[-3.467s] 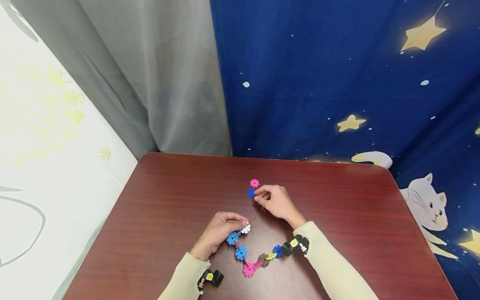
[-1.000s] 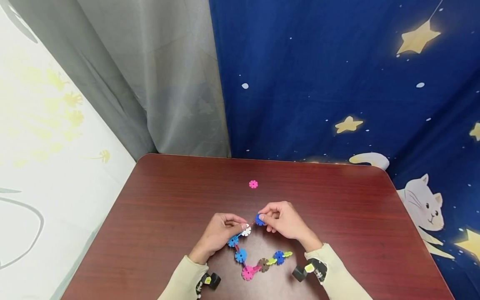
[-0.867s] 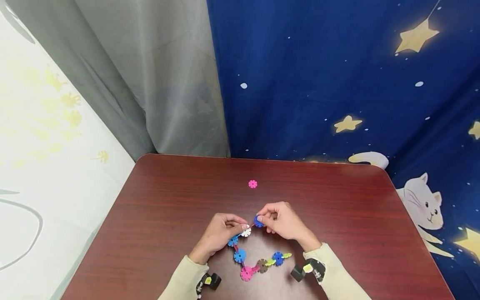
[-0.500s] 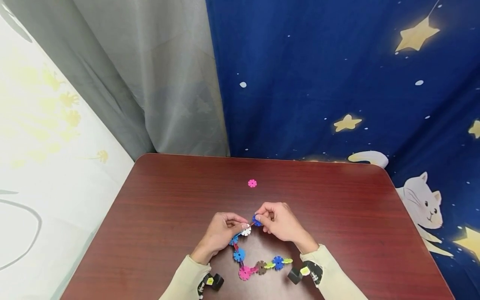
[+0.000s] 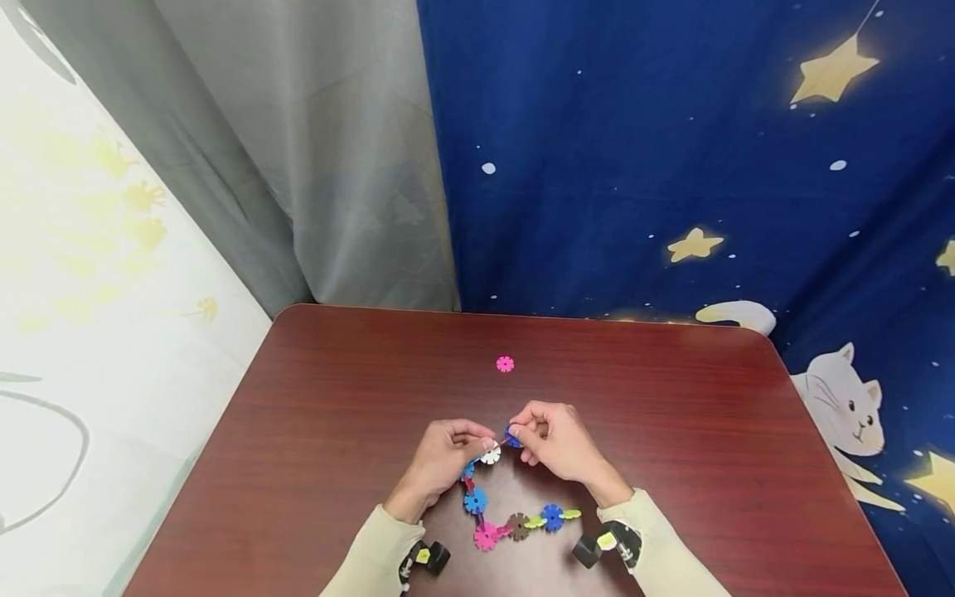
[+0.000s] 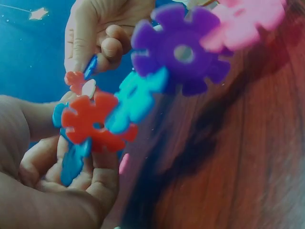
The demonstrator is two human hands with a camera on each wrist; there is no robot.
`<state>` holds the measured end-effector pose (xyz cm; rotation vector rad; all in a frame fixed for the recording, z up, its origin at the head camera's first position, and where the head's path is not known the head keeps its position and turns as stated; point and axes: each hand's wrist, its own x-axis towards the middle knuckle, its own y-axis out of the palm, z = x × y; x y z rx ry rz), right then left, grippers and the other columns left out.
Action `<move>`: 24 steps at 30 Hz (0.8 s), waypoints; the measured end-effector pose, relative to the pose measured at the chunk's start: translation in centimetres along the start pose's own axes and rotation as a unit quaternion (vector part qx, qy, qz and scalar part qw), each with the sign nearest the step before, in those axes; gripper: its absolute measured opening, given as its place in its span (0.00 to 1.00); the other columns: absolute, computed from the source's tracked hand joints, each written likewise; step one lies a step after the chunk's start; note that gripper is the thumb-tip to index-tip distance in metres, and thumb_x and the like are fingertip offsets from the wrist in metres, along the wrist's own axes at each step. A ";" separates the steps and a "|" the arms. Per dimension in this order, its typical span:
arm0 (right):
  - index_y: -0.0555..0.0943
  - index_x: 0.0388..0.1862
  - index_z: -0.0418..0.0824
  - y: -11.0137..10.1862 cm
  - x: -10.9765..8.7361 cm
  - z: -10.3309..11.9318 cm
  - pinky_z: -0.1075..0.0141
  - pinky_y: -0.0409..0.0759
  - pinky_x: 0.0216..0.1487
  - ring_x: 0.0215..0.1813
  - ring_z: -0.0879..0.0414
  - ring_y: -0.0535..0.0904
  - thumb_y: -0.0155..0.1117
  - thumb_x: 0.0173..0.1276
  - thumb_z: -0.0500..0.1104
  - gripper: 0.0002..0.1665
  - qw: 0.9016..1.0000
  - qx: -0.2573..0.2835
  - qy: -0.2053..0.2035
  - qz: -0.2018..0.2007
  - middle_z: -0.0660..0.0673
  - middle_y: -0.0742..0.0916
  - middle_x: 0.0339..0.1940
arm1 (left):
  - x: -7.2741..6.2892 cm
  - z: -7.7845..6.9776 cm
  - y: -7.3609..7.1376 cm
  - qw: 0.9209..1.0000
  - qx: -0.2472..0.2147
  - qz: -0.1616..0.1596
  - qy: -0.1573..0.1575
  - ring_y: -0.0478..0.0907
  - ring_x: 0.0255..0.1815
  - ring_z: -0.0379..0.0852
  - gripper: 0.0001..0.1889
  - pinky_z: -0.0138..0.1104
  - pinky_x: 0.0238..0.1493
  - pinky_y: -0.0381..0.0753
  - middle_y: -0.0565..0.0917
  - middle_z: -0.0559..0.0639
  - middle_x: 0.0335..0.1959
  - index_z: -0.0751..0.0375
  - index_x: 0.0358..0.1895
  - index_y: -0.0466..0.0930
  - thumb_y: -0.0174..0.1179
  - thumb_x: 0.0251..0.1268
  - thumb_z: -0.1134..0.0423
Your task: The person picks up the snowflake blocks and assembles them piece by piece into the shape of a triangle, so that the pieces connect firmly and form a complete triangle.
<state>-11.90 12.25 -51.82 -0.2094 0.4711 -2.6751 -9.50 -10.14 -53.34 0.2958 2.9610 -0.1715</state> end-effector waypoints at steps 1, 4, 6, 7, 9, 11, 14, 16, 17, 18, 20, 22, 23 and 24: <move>0.88 0.40 0.38 -0.1 0.0 0.0 0.61 0.87 0.23 0.19 0.60 0.84 0.71 0.74 0.37 0.02 1.000 0.000 0.002 -0.002 0.37 0.90 0.24 | 0.1 0.0 0.0 1.000 0.004 0.006 0.001 0.84 0.32 0.38 0.07 0.30 0.35 0.84 0.93 0.57 0.37 0.69 0.44 0.90 0.70 0.69 0.68; 0.89 0.43 0.40 -0.5 0.1 -0.1 0.59 0.88 0.24 0.20 0.58 0.85 0.71 0.74 0.38 0.03 1.000 -0.003 -0.003 0.000 0.44 0.90 0.22 | 0.3 -0.2 -0.3 1.000 0.010 0.021 0.004 0.85 0.35 0.38 0.08 0.31 0.38 0.85 0.93 0.57 0.40 0.66 0.46 0.91 0.70 0.70 0.66; 0.90 0.45 0.42 -0.5 0.2 0.0 0.57 0.88 0.25 0.20 0.58 0.86 0.70 0.75 0.39 0.05 1.000 -0.005 -0.007 0.005 0.48 0.89 0.21 | 0.4 -0.3 -0.4 1.000 0.007 0.030 0.009 0.87 0.37 0.39 0.10 0.31 0.39 0.86 0.93 0.58 0.42 0.66 0.48 0.91 0.70 0.71 0.64; 0.90 0.47 0.42 -0.5 0.2 0.0 0.57 0.89 0.26 0.20 0.58 0.86 0.70 0.76 0.39 0.06 1.000 -0.005 -0.010 0.008 0.49 0.89 0.21 | 0.5 -0.3 -0.4 0.999 0.005 0.034 0.008 0.87 0.39 0.40 0.11 0.30 0.40 0.86 0.93 0.58 0.42 0.66 0.49 0.90 0.70 0.71 0.63; 0.90 0.49 0.41 -0.4 0.3 0.0 0.57 0.89 0.27 0.21 0.58 0.86 0.68 0.77 0.39 0.07 1.000 -0.006 -0.016 0.018 0.50 0.90 0.21 | 0.6 -0.3 -0.5 0.999 0.003 0.045 0.009 0.89 0.41 0.43 0.13 0.30 0.42 0.87 0.93 0.58 0.44 0.65 0.51 0.90 0.70 0.72 0.60; 0.90 0.51 0.40 -0.3 0.4 0.0 0.60 0.90 0.29 0.23 0.59 0.87 0.67 0.78 0.38 0.09 0.999 -0.008 -0.016 0.030 0.51 0.90 0.22 | 0.7 -0.3 -0.5 0.999 0.004 0.051 0.006 0.89 0.43 0.46 0.13 0.30 0.43 0.87 0.93 0.57 0.43 0.65 0.50 0.90 0.70 0.72 0.59; 0.88 0.55 0.38 -0.1 0.6 0.0 0.63 0.90 0.31 0.25 0.58 0.88 0.65 0.79 0.36 0.12 0.999 -0.012 -0.016 0.047 0.50 0.91 0.24 | 0.9 -0.4 -0.4 0.999 0.011 0.052 0.000 0.89 0.43 0.49 0.12 0.30 0.42 0.86 0.93 0.55 0.42 0.64 0.48 0.90 0.70 0.71 0.58; 0.87 0.58 0.35 0.0 0.7 0.0 0.63 0.90 0.32 0.26 0.55 0.89 0.64 0.79 0.36 0.13 0.998 -0.009 -0.014 0.055 0.47 0.91 0.25 | 0.9 -0.4 -0.3 0.999 0.014 0.051 0.000 0.88 0.42 0.49 0.11 0.31 0.42 0.86 0.92 0.56 0.41 0.64 0.46 0.90 0.70 0.71 0.59; 0.86 0.58 0.34 -0.1 0.7 0.0 0.62 0.90 0.32 0.26 0.52 0.90 0.64 0.79 0.35 0.14 0.998 -0.006 -0.014 0.057 0.46 0.92 0.26 | 0.9 -0.4 -0.3 0.999 0.014 0.052 -0.001 0.88 0.42 0.48 0.11 0.31 0.41 0.85 0.92 0.57 0.40 0.65 0.45 0.90 0.69 0.72 0.59; 0.85 0.59 0.32 -0.2 0.8 0.0 0.61 0.90 0.32 0.27 0.50 0.90 0.64 0.79 0.35 0.14 0.998 -0.003 -0.013 0.057 0.45 0.92 0.27 | 0.9 -0.4 -0.3 0.998 0.014 0.053 0.000 0.88 0.41 0.48 0.11 0.31 0.42 0.85 0.92 0.58 0.40 0.65 0.45 0.90 0.69 0.72 0.59; 0.84 0.59 0.31 -0.4 1.1 0.0 0.58 0.91 0.31 0.28 0.44 0.90 0.66 0.78 0.36 0.15 0.998 -0.001 -0.010 0.056 0.43 0.92 0.30 | 0.9 -0.4 -0.4 0.998 0.013 0.055 0.000 0.88 0.41 0.46 0.11 0.32 0.42 0.86 0.92 0.59 0.40 0.65 0.45 0.90 0.69 0.72 0.59; 0.84 0.59 0.30 -0.7 1.5 -0.1 0.54 0.91 0.32 0.29 0.40 0.90 0.67 0.77 0.37 0.16 0.999 -0.002 -0.006 0.053 0.42 0.92 0.32 | 0.9 -0.4 -0.4 0.998 0.013 0.056 0.000 0.88 0.41 0.45 0.10 0.32 0.42 0.86 0.92 0.58 0.40 0.65 0.45 0.90 0.69 0.72 0.60; 0.85 0.58 0.31 -0.8 1.8 -0.2 0.52 0.91 0.32 0.29 0.40 0.90 0.68 0.76 0.38 0.16 0.999 -0.005 -0.003 0.050 0.42 0.92 0.33 | 0.9 -0.3 -0.5 0.998 0.014 0.055 0.000 0.88 0.41 0.45 0.10 0.32 0.43 0.85 0.92 0.57 0.39 0.65 0.45 0.90 0.69 0.72 0.60; 0.85 0.58 0.31 -1.0 2.1 -0.3 0.51 0.91 0.33 0.29 0.39 0.89 0.69 0.76 0.39 0.16 0.999 -0.009 -0.001 0.048 0.42 0.92 0.34 | 0.9 -0.3 -0.5 0.998 0.014 0.055 -0.001 0.88 0.41 0.44 0.10 0.32 0.42 0.85 0.92 0.56 0.39 0.64 0.45 0.90 0.69 0.72 0.60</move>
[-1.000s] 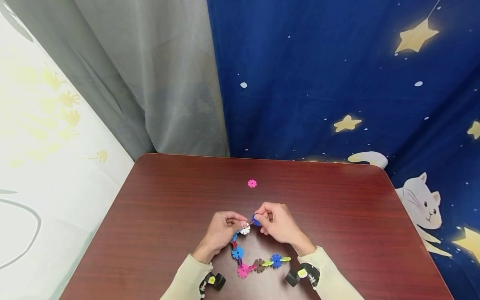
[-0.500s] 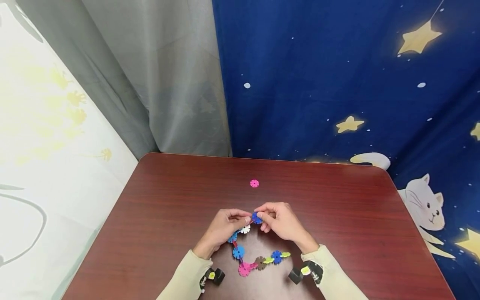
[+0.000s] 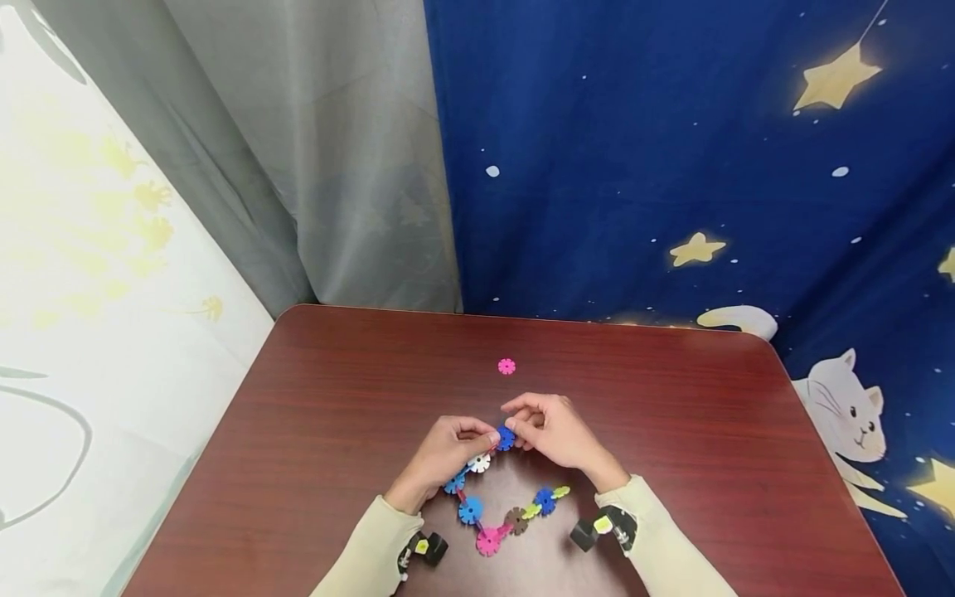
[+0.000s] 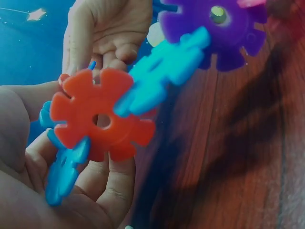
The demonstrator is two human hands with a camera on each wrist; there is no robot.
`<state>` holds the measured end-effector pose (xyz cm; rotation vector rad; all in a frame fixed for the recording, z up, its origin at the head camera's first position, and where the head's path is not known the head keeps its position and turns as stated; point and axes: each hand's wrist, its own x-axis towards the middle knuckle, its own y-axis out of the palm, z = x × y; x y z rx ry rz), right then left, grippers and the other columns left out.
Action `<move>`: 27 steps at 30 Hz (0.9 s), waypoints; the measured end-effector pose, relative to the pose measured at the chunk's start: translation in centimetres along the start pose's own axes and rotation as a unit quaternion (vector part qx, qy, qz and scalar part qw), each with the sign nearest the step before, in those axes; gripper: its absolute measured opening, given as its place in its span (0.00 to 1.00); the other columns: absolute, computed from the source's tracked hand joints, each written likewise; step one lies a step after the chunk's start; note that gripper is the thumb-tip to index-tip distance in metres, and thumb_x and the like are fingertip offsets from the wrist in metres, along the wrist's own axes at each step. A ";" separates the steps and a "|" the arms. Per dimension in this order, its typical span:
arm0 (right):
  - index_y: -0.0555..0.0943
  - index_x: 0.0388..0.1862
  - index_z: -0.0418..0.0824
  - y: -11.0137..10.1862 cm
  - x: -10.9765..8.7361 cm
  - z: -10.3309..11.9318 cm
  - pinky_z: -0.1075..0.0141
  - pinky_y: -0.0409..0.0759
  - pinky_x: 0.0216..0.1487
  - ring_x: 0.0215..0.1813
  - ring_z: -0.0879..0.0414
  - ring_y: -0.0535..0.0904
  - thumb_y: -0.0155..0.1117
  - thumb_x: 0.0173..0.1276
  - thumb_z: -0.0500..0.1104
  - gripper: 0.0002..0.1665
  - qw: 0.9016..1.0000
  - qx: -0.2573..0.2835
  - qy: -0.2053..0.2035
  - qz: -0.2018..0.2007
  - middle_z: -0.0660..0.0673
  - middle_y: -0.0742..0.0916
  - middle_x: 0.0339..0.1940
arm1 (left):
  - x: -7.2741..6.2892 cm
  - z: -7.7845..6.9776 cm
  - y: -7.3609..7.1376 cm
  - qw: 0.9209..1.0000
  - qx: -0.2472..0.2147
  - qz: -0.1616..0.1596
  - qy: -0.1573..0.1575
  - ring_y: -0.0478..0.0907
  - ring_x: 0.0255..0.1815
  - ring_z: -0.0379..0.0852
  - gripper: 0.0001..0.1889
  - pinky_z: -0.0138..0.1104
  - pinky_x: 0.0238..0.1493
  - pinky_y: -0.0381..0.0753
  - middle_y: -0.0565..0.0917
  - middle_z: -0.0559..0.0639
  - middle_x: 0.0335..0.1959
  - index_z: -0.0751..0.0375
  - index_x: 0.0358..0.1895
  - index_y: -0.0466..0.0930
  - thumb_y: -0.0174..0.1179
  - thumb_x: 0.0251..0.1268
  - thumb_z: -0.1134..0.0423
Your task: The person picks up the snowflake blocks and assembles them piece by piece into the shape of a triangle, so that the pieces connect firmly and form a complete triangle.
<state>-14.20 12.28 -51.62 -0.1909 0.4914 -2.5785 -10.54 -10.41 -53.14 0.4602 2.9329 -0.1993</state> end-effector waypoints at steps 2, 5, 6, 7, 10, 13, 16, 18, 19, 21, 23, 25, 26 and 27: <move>0.85 0.57 0.31 -0.4 0.6 -0.2 0.48 0.90 0.33 0.29 0.38 0.89 0.69 0.76 0.39 0.16 1.000 -0.007 0.003 -0.006 0.40 0.92 0.35 | 0.0 0.0 -0.1 1.000 0.000 0.001 -0.001 0.87 0.40 0.43 0.10 0.31 0.42 0.85 0.92 0.54 0.38 0.64 0.44 0.91 0.69 0.72 0.60; 0.86 0.56 0.32 -0.9 1.7 -0.7 0.54 0.89 0.30 0.29 0.39 0.89 0.69 0.76 0.39 0.15 0.999 -0.028 0.007 -0.023 0.37 0.92 0.35 | 0.0 0.1 0.0 1.000 0.000 0.005 -0.002 0.87 0.38 0.40 0.10 0.30 0.40 0.84 0.92 0.53 0.37 0.65 0.45 0.91 0.69 0.72 0.60; 0.86 0.56 0.33 -1.1 2.2 -0.9 0.57 0.88 0.28 0.29 0.39 0.89 0.69 0.76 0.39 0.15 0.999 -0.037 0.008 -0.029 0.36 0.92 0.36 | 0.0 0.1 0.0 1.000 -0.002 0.006 -0.003 0.86 0.38 0.39 0.11 0.30 0.40 0.84 0.92 0.54 0.38 0.65 0.45 0.91 0.69 0.72 0.60; 0.87 0.56 0.33 -1.2 2.6 -1.1 0.60 0.87 0.27 0.28 0.40 0.89 0.69 0.75 0.39 0.15 0.998 -0.046 0.010 -0.036 0.36 0.92 0.36 | 0.0 0.1 0.0 1.000 -0.004 0.007 -0.003 0.86 0.38 0.39 0.11 0.30 0.40 0.84 0.92 0.55 0.38 0.66 0.45 0.90 0.69 0.72 0.60; 0.88 0.55 0.36 -1.5 4.1 -1.8 0.65 0.83 0.25 0.27 0.45 0.88 0.70 0.75 0.39 0.13 0.995 -0.075 0.022 -0.057 0.39 0.92 0.35 | -0.1 0.1 0.1 1.000 -0.010 0.008 -0.007 0.86 0.38 0.38 0.11 0.29 0.41 0.84 0.92 0.59 0.39 0.67 0.45 0.90 0.69 0.72 0.61; 0.88 0.53 0.38 -1.7 5.5 -2.4 0.66 0.82 0.26 0.26 0.53 0.87 0.71 0.73 0.40 0.13 0.990 -0.112 0.030 -0.078 0.45 0.91 0.33 | -0.2 0.0 0.1 1.000 -0.016 0.009 -0.009 0.86 0.37 0.40 0.11 0.29 0.40 0.84 0.91 0.64 0.40 0.69 0.46 0.89 0.69 0.72 0.62; 0.89 0.52 0.41 -1.8 6.9 -2.8 0.67 0.81 0.30 0.26 0.61 0.84 0.71 0.72 0.42 0.12 0.984 -0.151 0.035 -0.092 0.49 0.90 0.33 | -0.3 0.0 0.1 1.000 -0.019 0.007 -0.012 0.85 0.37 0.40 0.11 0.29 0.40 0.83 0.91 0.65 0.41 0.69 0.46 0.89 0.68 0.72 0.62; 0.89 0.51 0.42 -1.8 7.7 -3.2 0.68 0.81 0.32 0.27 0.63 0.83 0.72 0.72 0.42 0.11 0.980 -0.167 0.041 -0.095 0.50 0.90 0.33 | -0.3 0.0 0.1 1.000 -0.020 0.008 -0.012 0.85 0.38 0.40 0.11 0.29 0.40 0.83 0.91 0.64 0.41 0.69 0.46 0.89 0.68 0.72 0.63; 0.89 0.51 0.42 -1.8 8.0 -3.4 0.68 0.80 0.34 0.28 0.63 0.83 0.73 0.72 0.43 0.11 0.978 -0.176 0.044 -0.098 0.51 0.90 0.32 | -0.3 0.1 0.1 1.000 -0.020 0.008 -0.011 0.85 0.38 0.40 0.11 0.29 0.41 0.83 0.91 0.63 0.41 0.69 0.47 0.89 0.68 0.72 0.63; 0.89 0.51 0.42 -1.8 8.6 -3.7 0.67 0.80 0.36 0.30 0.63 0.82 0.74 0.71 0.43 0.12 0.975 -0.192 0.053 -0.101 0.51 0.90 0.31 | -0.2 0.1 0.1 1.000 -0.020 0.009 -0.010 0.85 0.38 0.40 0.11 0.29 0.41 0.83 0.91 0.61 0.40 0.69 0.47 0.89 0.68 0.73 0.62; 0.89 0.53 0.42 -1.7 9.0 -3.9 0.65 0.79 0.38 0.32 0.61 0.82 0.75 0.70 0.43 0.15 0.971 -0.207 0.060 -0.103 0.52 0.90 0.30 | -0.2 0.2 0.1 1.000 -0.022 0.011 -0.010 0.85 0.37 0.39 0.11 0.29 0.40 0.83 0.91 0.59 0.39 0.69 0.47 0.88 0.68 0.73 0.62; 0.88 0.56 0.41 -1.6 9.4 -3.9 0.63 0.79 0.41 0.35 0.57 0.81 0.76 0.69 0.45 0.19 0.966 -0.224 0.070 -0.106 0.52 0.89 0.29 | -0.2 0.2 0.2 1.000 -0.024 0.012 -0.011 0.85 0.37 0.39 0.11 0.29 0.39 0.83 0.91 0.59 0.39 0.69 0.47 0.88 0.68 0.73 0.62; 0.87 0.58 0.41 -1.6 9.6 -3.9 0.62 0.79 0.42 0.36 0.56 0.81 0.76 0.69 0.46 0.21 0.965 -0.231 0.074 -0.104 0.52 0.88 0.29 | -0.2 0.2 0.2 1.000 -0.025 0.011 -0.012 0.84 0.36 0.39 0.11 0.29 0.39 0.83 0.91 0.59 0.39 0.69 0.47 0.88 0.68 0.73 0.62; 0.87 0.59 0.41 -1.5 9.7 -3.8 0.61 0.79 0.43 0.37 0.55 0.80 0.76 0.69 0.47 0.23 0.963 -0.239 0.078 -0.102 0.52 0.88 0.28 | -0.2 0.2 0.2 1.000 -0.025 0.010 -0.014 0.84 0.36 0.39 0.11 0.29 0.39 0.83 0.91 0.59 0.38 0.69 0.47 0.88 0.68 0.72 0.62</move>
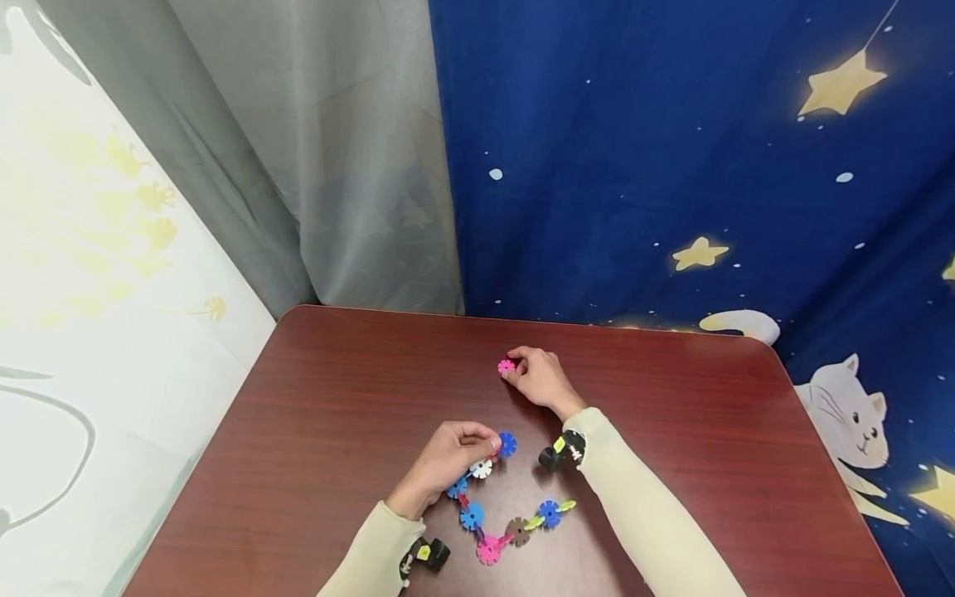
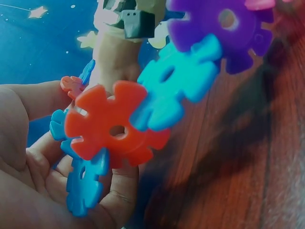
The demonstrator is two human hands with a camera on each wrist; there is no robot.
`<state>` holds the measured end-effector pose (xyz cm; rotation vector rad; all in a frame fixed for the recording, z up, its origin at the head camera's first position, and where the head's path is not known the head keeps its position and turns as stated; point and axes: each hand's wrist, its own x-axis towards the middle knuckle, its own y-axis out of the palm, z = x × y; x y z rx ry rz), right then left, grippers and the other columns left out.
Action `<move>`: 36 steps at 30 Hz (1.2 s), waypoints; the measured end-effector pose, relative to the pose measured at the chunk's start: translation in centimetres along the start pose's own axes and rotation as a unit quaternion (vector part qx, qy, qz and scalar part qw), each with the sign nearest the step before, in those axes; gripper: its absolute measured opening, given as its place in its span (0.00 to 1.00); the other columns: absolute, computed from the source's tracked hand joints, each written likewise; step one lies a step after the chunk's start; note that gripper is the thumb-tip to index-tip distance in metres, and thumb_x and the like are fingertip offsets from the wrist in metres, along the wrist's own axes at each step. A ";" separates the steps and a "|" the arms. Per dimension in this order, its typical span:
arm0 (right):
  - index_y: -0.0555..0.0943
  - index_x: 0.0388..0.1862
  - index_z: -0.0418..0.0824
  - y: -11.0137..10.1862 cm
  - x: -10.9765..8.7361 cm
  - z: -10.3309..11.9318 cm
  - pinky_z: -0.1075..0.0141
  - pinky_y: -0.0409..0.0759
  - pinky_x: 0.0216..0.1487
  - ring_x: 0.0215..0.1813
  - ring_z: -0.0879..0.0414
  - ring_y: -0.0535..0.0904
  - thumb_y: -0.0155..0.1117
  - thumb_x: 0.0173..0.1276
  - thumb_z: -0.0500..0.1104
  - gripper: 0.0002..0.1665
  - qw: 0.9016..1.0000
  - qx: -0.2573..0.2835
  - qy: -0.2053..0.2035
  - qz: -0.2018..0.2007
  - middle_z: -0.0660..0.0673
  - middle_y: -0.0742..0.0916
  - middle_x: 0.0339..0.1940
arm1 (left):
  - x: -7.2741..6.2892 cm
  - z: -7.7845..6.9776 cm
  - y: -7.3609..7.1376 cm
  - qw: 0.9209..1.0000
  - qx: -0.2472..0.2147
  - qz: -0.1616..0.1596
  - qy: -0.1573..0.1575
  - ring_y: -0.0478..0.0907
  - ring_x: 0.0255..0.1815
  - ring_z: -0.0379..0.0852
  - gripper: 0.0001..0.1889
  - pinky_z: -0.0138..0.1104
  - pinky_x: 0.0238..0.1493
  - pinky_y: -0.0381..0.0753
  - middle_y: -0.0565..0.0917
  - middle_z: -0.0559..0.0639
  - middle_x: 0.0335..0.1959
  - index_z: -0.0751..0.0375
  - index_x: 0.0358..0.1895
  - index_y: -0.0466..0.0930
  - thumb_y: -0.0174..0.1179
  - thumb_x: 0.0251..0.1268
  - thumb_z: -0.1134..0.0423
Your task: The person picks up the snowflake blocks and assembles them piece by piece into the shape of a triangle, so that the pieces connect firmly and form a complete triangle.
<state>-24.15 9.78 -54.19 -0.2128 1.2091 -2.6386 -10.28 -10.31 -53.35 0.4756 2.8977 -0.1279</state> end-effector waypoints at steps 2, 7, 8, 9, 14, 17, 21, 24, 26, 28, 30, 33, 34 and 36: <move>0.87 0.61 0.41 0.1 0.2 0.1 0.61 0.80 0.43 0.38 0.53 0.81 0.76 0.68 0.48 0.25 1.000 -0.014 0.003 0.001 0.52 0.88 0.27 | 0.0 0.0 0.0 1.000 -0.001 -0.003 -0.001 0.84 0.36 0.39 0.12 0.29 0.38 0.82 0.91 0.59 0.38 0.69 0.47 0.88 0.68 0.72 0.62; 0.89 0.53 0.42 0.3 0.4 0.2 0.63 0.80 0.39 0.35 0.55 0.81 0.79 0.65 0.47 0.19 1.000 -0.021 0.013 -0.007 0.51 0.87 0.26 | 0.1 0.0 0.1 1.000 0.004 -0.002 0.001 0.84 0.36 0.39 0.12 0.29 0.39 0.83 0.91 0.59 0.39 0.68 0.47 0.88 0.68 0.73 0.61; 0.89 0.50 0.43 0.3 0.3 0.2 0.63 0.80 0.39 0.34 0.55 0.81 0.79 0.64 0.47 0.18 1.000 -0.017 0.016 -0.010 0.51 0.87 0.27 | 0.1 0.0 0.1 1.000 0.004 -0.002 0.002 0.84 0.36 0.39 0.12 0.30 0.39 0.83 0.91 0.59 0.39 0.68 0.47 0.88 0.68 0.73 0.61; 0.89 0.48 0.44 0.3 0.3 0.2 0.63 0.79 0.39 0.35 0.55 0.80 0.80 0.63 0.47 0.16 1.000 -0.011 0.018 -0.012 0.51 0.86 0.28 | 0.1 0.1 0.1 1.000 0.004 -0.002 0.003 0.84 0.36 0.39 0.12 0.30 0.39 0.83 0.91 0.60 0.39 0.68 0.47 0.88 0.68 0.73 0.61; 0.87 0.40 0.48 0.2 -0.2 0.1 0.64 0.77 0.41 0.36 0.58 0.79 0.81 0.63 0.45 0.10 0.999 0.031 0.016 -0.023 0.52 0.87 0.31 | -0.1 0.1 0.0 1.000 0.004 -0.004 0.004 0.85 0.37 0.41 0.11 0.30 0.40 0.83 0.91 0.63 0.40 0.69 0.47 0.88 0.67 0.74 0.62; 0.86 0.37 0.48 0.0 -0.6 0.0 0.65 0.79 0.36 0.30 0.59 0.82 0.79 0.66 0.43 0.07 0.997 0.074 0.020 -0.017 0.51 0.88 0.29 | -0.2 0.0 -0.1 1.000 0.004 -0.007 0.004 0.86 0.38 0.42 0.11 0.30 0.42 0.84 0.91 0.65 0.41 0.69 0.47 0.88 0.67 0.74 0.62; 0.87 0.40 0.45 -0.5 -1.5 -0.2 0.66 0.80 0.26 0.22 0.57 0.82 0.77 0.68 0.42 0.06 0.991 0.125 0.037 0.002 0.50 0.89 0.27 | -0.2 0.0 -0.1 1.000 0.003 -0.009 0.004 0.86 0.38 0.42 0.11 0.30 0.42 0.84 0.91 0.66 0.42 0.68 0.47 0.88 0.67 0.74 0.62; 0.90 0.42 0.44 -1.0 -2.4 -0.3 0.66 0.78 0.24 0.21 0.57 0.82 0.77 0.68 0.41 0.06 0.989 0.140 0.042 0.015 0.49 0.90 0.27 | -0.2 0.0 -0.2 1.000 0.001 -0.011 0.003 0.86 0.38 0.42 0.11 0.30 0.42 0.84 0.91 0.64 0.41 0.69 0.47 0.88 0.67 0.74 0.62; 0.91 0.42 0.44 -1.3 -3.0 -0.2 0.66 0.78 0.23 0.21 0.57 0.82 0.77 0.68 0.42 0.06 0.988 0.148 0.041 0.026 0.48 0.92 0.28 | -0.2 0.0 -0.2 1.000 0.002 -0.013 0.003 0.86 0.39 0.41 0.12 0.30 0.42 0.84 0.92 0.63 0.41 0.69 0.47 0.88 0.67 0.74 0.61; 0.91 0.41 0.45 -1.7 -3.7 0.0 0.66 0.78 0.22 0.20 0.57 0.82 0.77 0.69 0.43 0.05 0.987 0.154 0.036 0.038 0.47 0.92 0.28 | -0.2 0.0 -0.3 1.000 0.002 -0.016 0.003 0.87 0.39 0.41 0.12 0.30 0.42 0.85 0.92 0.61 0.40 0.69 0.47 0.88 0.67 0.74 0.61; 0.91 0.40 0.45 -2.1 -4.4 0.3 0.65 0.80 0.22 0.20 0.57 0.81 0.77 0.69 0.44 0.05 0.985 0.161 0.028 0.048 0.44 0.92 0.29 | -0.2 0.0 -0.4 1.000 0.001 -0.016 0.001 0.87 0.39 0.42 0.12 0.30 0.42 0.85 0.92 0.59 0.40 0.69 0.47 0.88 0.67 0.74 0.60; 0.89 0.39 0.46 -2.6 -5.4 0.8 0.64 0.80 0.22 0.20 0.54 0.82 0.76 0.70 0.44 0.04 0.983 0.174 0.008 0.057 0.40 0.92 0.29 | -0.2 0.2 -0.6 1.000 -0.003 -0.013 0.001 0.89 0.39 0.44 0.13 0.30 0.42 0.86 0.92 0.58 0.40 0.69 0.47 0.88 0.66 0.75 0.60; 0.88 0.39 0.46 -2.7 -5.8 0.9 0.63 0.80 0.21 0.21 0.53 0.82 0.76 0.71 0.44 0.04 0.982 0.179 -0.001 0.060 0.39 0.91 0.29 | -0.2 0.2 -0.6 1.000 -0.005 -0.011 0.000 0.90 0.39 0.45 0.12 0.30 0.43 0.86 0.92 0.58 0.40 0.69 0.48 0.88 0.66 0.76 0.60; 0.88 0.39 0.47 -3.0 -6.5 1.3 0.64 0.79 0.21 0.21 0.48 0.82 0.75 0.71 0.44 0.04 0.980 0.189 -0.020 0.066 0.38 0.91 0.30 | -0.3 0.3 -0.6 1.000 -0.007 -0.008 0.000 0.90 0.40 0.47 0.13 0.30 0.42 0.86 0.92 0.59 0.40 0.69 0.48 0.87 0.66 0.76 0.60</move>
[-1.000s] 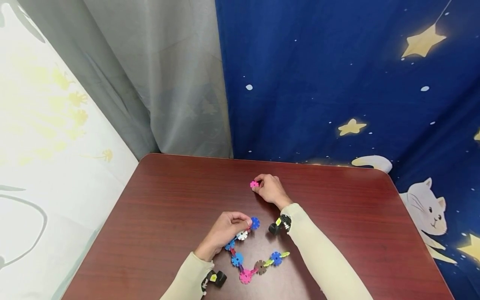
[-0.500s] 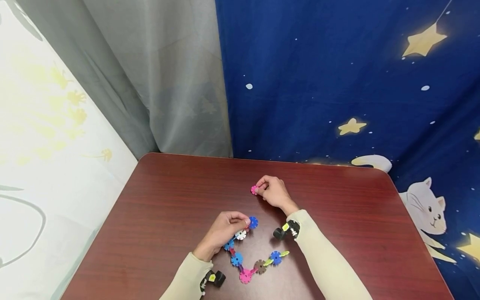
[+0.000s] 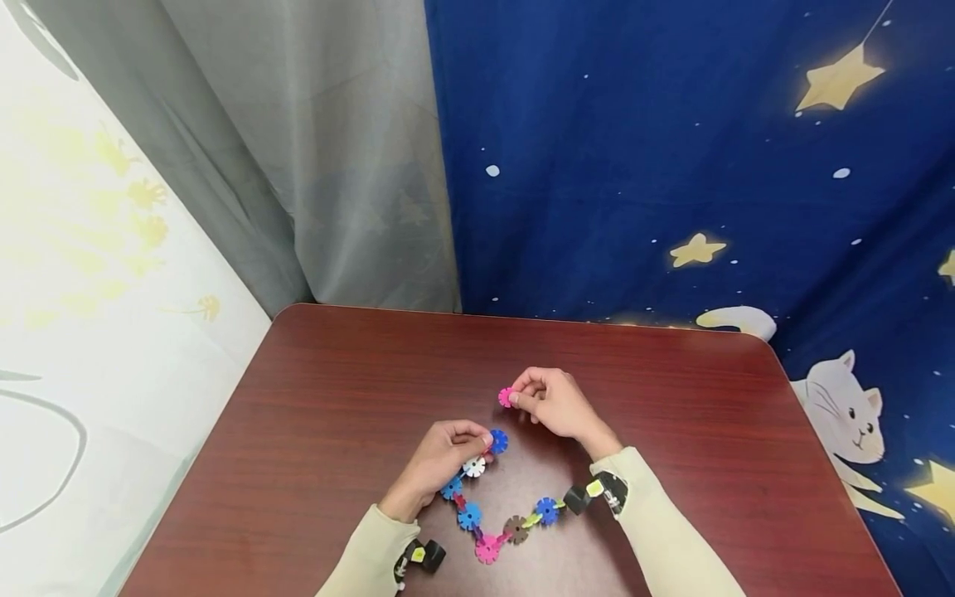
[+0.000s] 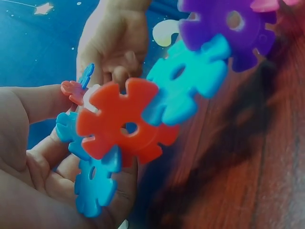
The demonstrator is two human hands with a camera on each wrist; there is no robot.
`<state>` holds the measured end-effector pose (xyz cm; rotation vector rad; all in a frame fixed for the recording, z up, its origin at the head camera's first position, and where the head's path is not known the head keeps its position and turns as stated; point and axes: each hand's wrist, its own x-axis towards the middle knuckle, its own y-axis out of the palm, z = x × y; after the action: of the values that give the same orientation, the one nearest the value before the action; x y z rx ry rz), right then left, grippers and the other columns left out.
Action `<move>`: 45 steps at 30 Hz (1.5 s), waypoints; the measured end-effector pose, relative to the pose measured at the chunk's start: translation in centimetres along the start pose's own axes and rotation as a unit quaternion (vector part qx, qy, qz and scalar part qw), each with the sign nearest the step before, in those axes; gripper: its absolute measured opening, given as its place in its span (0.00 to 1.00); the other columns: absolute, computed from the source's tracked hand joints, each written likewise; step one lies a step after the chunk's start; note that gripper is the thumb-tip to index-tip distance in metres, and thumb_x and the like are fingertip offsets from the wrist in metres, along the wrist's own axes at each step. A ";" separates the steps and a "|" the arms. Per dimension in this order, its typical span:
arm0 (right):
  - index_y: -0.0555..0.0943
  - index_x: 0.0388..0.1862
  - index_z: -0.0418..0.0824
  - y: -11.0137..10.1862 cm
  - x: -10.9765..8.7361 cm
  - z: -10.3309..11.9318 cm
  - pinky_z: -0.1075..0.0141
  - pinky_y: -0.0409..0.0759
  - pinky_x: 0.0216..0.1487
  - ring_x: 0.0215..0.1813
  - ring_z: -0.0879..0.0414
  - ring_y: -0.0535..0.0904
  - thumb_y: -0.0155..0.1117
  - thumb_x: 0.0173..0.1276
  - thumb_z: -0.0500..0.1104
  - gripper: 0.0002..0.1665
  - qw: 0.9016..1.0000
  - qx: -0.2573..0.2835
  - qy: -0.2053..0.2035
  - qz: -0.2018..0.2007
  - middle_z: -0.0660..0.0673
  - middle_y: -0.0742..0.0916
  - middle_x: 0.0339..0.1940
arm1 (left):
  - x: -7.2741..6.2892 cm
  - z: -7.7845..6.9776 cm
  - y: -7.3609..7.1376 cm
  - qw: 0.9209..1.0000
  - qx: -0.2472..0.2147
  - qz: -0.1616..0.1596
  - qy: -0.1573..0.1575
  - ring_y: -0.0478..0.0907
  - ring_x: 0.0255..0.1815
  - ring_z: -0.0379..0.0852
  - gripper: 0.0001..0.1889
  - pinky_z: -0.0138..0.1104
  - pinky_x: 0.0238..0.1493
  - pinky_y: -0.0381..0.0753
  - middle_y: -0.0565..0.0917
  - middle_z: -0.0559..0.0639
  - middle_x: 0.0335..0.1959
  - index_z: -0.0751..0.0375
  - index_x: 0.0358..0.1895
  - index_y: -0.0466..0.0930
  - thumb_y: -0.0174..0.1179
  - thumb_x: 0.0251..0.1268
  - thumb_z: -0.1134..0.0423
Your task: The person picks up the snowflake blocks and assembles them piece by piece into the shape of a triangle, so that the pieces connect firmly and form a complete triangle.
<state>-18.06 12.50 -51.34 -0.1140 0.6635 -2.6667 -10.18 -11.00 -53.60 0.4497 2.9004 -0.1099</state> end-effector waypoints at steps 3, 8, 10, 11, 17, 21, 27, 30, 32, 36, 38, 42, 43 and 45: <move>0.88 0.38 0.48 0.1 -1.0 0.4 0.65 0.76 0.19 0.23 0.40 0.82 0.74 0.73 0.44 0.03 0.999 0.009 -0.028 0.014 0.36 0.90 0.30 | 0.0 0.1 0.0 1.000 -0.005 0.001 -0.003 0.90 0.39 0.48 0.13 0.30 0.42 0.85 0.92 0.61 0.39 0.70 0.48 0.87 0.65 0.76 0.60; 0.88 0.37 0.53 0.4 -2.5 0.6 0.68 0.74 0.19 0.22 0.47 0.81 0.73 0.74 0.45 0.04 0.998 -0.006 -0.058 0.025 0.38 0.90 0.29 | -0.2 0.1 0.0 1.000 -0.015 0.001 -0.011 0.89 0.36 0.43 0.14 0.29 0.40 0.85 0.92 0.62 0.38 0.71 0.48 0.86 0.65 0.76 0.60; 0.89 0.36 0.53 0.5 -3.1 0.6 0.68 0.73 0.19 0.21 0.51 0.80 0.73 0.74 0.44 0.05 0.998 -0.009 -0.063 0.027 0.39 0.89 0.28 | -0.3 0.1 0.1 1.000 -0.017 0.004 -0.014 0.89 0.36 0.43 0.14 0.29 0.39 0.84 0.92 0.61 0.37 0.71 0.48 0.86 0.65 0.76 0.59; 0.89 0.36 0.54 0.6 -3.4 0.5 0.69 0.73 0.19 0.21 0.54 0.80 0.73 0.74 0.43 0.05 0.998 -0.010 -0.064 0.027 0.39 0.89 0.28 | -0.5 0.1 0.1 1.000 -0.018 0.006 -0.015 0.89 0.36 0.43 0.14 0.29 0.38 0.84 0.92 0.61 0.37 0.71 0.48 0.86 0.65 0.76 0.59; 0.89 0.36 0.56 0.8 -5.0 0.2 0.71 0.72 0.21 0.21 0.63 0.78 0.74 0.73 0.44 0.05 0.996 -0.018 -0.078 0.027 0.42 0.89 0.26 | -1.0 0.4 0.4 0.999 -0.025 0.016 -0.024 0.90 0.36 0.44 0.14 0.29 0.38 0.85 0.92 0.62 0.39 0.71 0.48 0.86 0.65 0.76 0.60; 0.89 0.35 0.58 1.0 -5.7 0.0 0.71 0.73 0.22 0.22 0.64 0.77 0.75 0.72 0.46 0.05 0.995 -0.031 -0.094 0.021 0.45 0.89 0.24 | -1.1 0.5 0.6 0.999 -0.025 0.022 -0.024 0.89 0.36 0.44 0.13 0.28 0.38 0.85 0.92 0.61 0.38 0.72 0.48 0.86 0.64 0.76 0.62; 0.90 0.34 0.56 1.4 -6.1 -0.2 0.72 0.72 0.22 0.22 0.66 0.75 0.76 0.70 0.45 0.05 0.992 -0.037 -0.122 0.000 0.45 0.87 0.22 | -1.2 0.2 0.8 1.000 -0.012 0.022 -0.019 0.88 0.33 0.41 0.12 0.27 0.32 0.83 0.91 0.62 0.37 0.72 0.47 0.87 0.65 0.75 0.63; 0.90 0.33 0.55 1.6 -6.4 -0.2 0.72 0.74 0.23 0.24 0.68 0.74 0.77 0.69 0.44 0.05 0.987 -0.052 -0.150 -0.016 0.49 0.88 0.23 | -1.2 -0.1 0.9 1.000 -0.007 0.021 -0.022 0.89 0.32 0.42 0.12 0.27 0.30 0.82 0.92 0.60 0.36 0.72 0.45 0.88 0.66 0.74 0.63; 0.89 0.33 0.54 1.7 -6.6 -0.1 0.72 0.75 0.25 0.25 0.69 0.74 0.77 0.69 0.43 0.06 0.984 -0.064 -0.165 -0.026 0.51 0.88 0.25 | -1.2 -0.2 1.0 0.999 -0.006 0.020 -0.025 0.89 0.32 0.43 0.11 0.28 0.31 0.83 0.92 0.59 0.36 0.72 0.45 0.88 0.66 0.74 0.63; 0.89 0.32 0.52 2.0 -6.8 0.2 0.72 0.78 0.26 0.26 0.71 0.76 0.77 0.68 0.41 0.06 0.981 -0.068 -0.175 -0.040 0.53 0.88 0.26 | -1.2 -0.4 1.0 1.000 -0.010 0.008 -0.027 0.91 0.35 0.46 0.11 0.30 0.34 0.85 0.92 0.59 0.38 0.73 0.45 0.87 0.65 0.74 0.64; 0.89 0.32 0.51 2.3 -6.8 0.3 0.72 0.78 0.25 0.25 0.71 0.76 0.77 0.68 0.40 0.07 0.980 -0.067 -0.180 -0.043 0.53 0.88 0.25 | -1.2 -0.4 1.0 1.000 -0.012 0.002 -0.025 0.91 0.35 0.48 0.11 0.31 0.36 0.86 0.92 0.59 0.37 0.73 0.44 0.87 0.65 0.74 0.65; 0.88 0.31 0.51 2.8 -6.7 0.3 0.75 0.76 0.25 0.25 0.72 0.74 0.77 0.68 0.38 0.09 0.977 -0.077 -0.196 -0.045 0.54 0.87 0.25 | -1.2 -0.3 1.0 1.000 -0.012 0.001 -0.028 0.91 0.36 0.50 0.10 0.32 0.38 0.86 0.92 0.58 0.36 0.73 0.43 0.87 0.64 0.73 0.66; 0.87 0.30 0.51 2.9 -6.6 0.3 0.76 0.75 0.25 0.25 0.72 0.74 0.76 0.67 0.37 0.09 0.975 -0.082 -0.200 -0.045 0.55 0.86 0.25 | -1.2 -0.3 1.0 1.000 -0.011 0.000 -0.028 0.91 0.36 0.50 0.10 0.32 0.38 0.86 0.92 0.57 0.36 0.73 0.43 0.87 0.64 0.73 0.66; 0.88 0.30 0.50 3.0 -6.5 0.5 0.77 0.74 0.25 0.25 0.72 0.73 0.76 0.67 0.36 0.10 0.974 -0.087 -0.206 -0.045 0.55 0.86 0.26 | -1.2 -0.3 0.9 1.000 -0.011 -0.001 -0.029 0.91 0.36 0.49 0.09 0.32 0.38 0.86 0.92 0.57 0.36 0.73 0.42 0.86 0.64 0.73 0.67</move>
<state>-10.98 12.37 -52.21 -0.7396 0.7625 -2.5429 -8.85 -10.45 -53.11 0.4314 2.8432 -0.0900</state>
